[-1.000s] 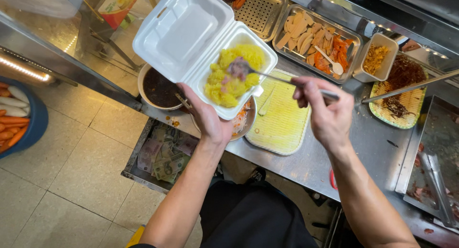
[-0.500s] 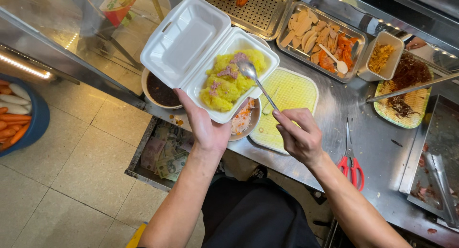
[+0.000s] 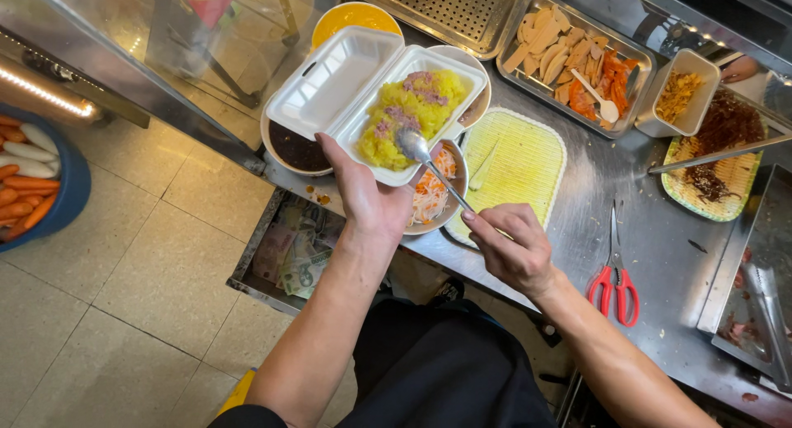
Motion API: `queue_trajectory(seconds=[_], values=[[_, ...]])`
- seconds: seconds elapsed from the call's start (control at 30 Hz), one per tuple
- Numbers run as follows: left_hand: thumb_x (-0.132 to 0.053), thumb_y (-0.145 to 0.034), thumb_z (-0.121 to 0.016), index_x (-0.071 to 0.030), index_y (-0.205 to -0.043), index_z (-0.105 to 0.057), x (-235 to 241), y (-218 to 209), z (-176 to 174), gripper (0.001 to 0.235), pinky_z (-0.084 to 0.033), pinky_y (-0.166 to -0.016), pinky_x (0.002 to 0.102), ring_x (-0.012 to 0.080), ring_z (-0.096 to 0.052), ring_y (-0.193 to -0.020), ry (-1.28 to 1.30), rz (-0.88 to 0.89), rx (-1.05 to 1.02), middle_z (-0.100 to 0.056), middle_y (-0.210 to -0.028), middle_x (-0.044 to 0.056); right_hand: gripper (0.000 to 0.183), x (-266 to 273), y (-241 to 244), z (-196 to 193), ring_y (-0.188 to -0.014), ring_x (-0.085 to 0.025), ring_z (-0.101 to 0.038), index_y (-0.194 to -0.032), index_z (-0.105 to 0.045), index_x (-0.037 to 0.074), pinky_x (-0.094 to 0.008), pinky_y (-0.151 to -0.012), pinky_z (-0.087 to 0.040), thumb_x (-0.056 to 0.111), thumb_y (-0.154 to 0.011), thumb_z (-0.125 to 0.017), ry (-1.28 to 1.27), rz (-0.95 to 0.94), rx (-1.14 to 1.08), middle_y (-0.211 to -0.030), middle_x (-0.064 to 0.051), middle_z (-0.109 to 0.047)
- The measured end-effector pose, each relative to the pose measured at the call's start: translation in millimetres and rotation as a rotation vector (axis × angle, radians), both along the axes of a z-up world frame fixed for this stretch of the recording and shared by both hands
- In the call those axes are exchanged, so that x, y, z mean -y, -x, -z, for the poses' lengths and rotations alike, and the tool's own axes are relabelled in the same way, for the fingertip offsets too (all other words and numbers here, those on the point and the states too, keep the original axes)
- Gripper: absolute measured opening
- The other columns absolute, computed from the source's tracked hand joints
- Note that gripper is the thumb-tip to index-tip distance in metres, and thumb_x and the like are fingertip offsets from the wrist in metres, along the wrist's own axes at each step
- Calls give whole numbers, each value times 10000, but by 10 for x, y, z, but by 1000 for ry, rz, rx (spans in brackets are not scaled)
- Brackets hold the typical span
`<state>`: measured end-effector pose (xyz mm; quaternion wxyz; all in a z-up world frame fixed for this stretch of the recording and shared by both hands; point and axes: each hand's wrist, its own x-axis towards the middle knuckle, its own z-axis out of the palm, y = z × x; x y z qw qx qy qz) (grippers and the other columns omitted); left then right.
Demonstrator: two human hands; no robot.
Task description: The person assembles a takeout meal by scooping yellow rice into a styrofoam container, adding meat, sauce, and vegetables, then closing the container and placing it in a plastic bag. The person also slices a cucumber on a cutting board.
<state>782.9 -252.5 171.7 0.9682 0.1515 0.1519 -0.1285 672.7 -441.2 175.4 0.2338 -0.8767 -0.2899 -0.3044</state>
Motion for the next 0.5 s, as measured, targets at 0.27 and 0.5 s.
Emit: queue_trajectory(seconds=[0.27,0.5], values=[[-731,-942,-254,-268,-1602,-237,-211,65,79,806,-423,-1108,662,344,-374,-1486,-157,-18,77,-338,-1626,62,281,408,-202,-138,-860,-115,-586,-1278,-686,-82,-238,-727,-472,121,-1164,-529,-811,88,-329,-968,-75,-681],[-702,-1002,-256,-155,-1651,-191,-388,366,157,851,-345,-1239,490,288,-313,-1552,-279,34,247,-287,-1690,71,355,354,-1276,867,-568,-120,-495,-1260,-742,50,-283,-501,-409,257,-1033,-563,-693,582,-781,-863,-45,-760]])
